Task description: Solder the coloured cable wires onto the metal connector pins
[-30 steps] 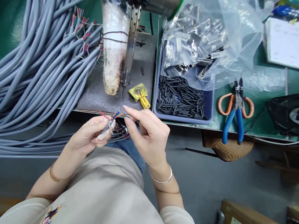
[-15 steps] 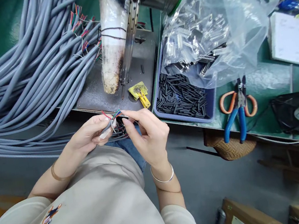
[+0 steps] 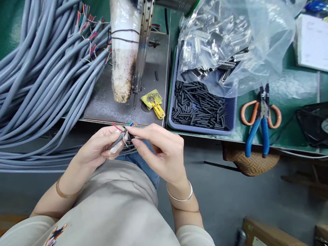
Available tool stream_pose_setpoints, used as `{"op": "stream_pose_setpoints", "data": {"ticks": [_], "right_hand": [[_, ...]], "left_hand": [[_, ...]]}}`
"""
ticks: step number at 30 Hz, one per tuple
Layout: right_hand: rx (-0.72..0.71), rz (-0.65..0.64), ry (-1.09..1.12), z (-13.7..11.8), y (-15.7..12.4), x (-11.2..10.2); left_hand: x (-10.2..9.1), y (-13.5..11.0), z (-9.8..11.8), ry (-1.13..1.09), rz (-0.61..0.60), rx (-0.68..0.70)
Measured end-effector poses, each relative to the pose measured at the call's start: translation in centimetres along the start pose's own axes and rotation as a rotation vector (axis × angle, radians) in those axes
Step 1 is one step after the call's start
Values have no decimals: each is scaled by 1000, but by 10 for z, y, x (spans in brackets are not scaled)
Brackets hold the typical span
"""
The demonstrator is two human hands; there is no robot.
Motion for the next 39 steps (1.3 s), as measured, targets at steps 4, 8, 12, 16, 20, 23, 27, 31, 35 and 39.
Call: {"op": "stream_pose_setpoints", "data": {"ticks": [4,8,12,16,20,23,27,31,35,39], "right_hand": [[82,169,-27,12,-2,-14],[128,182,34,19,-3,-12],[176,96,67,25,0,-3],[236,45,124,32,2,2],[300,23,218,39,4,7],[352,-1,253,44,3,11],[388,-19,296,49,2,14],[390,-25,340,50,1,17],[391,-15,346,50,1,17],[384,-41,344,48,0,20]], "left_hand": [[2,-1,3,9,-15,36],[2,-1,5,27,-12,51],[5,-1,4,41,-23,39],[7,0,3,49,-43,27],[10,0,1,42,-66,23],[11,1,0,44,-72,21],[11,1,-2,47,-70,18],[12,0,-1,41,-76,33],[10,-2,1,52,-67,43],[8,-2,1,72,-69,34]]}}
Point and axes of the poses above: each hand's wrist, its own y-axis towards the middle knuckle, its own x-axis out of the palm, z = x × y, the point moved 10 cm from there along y, towards the middle knuckle, and after that the axes turned 2 degrees about -y, right-handed, at the moved point
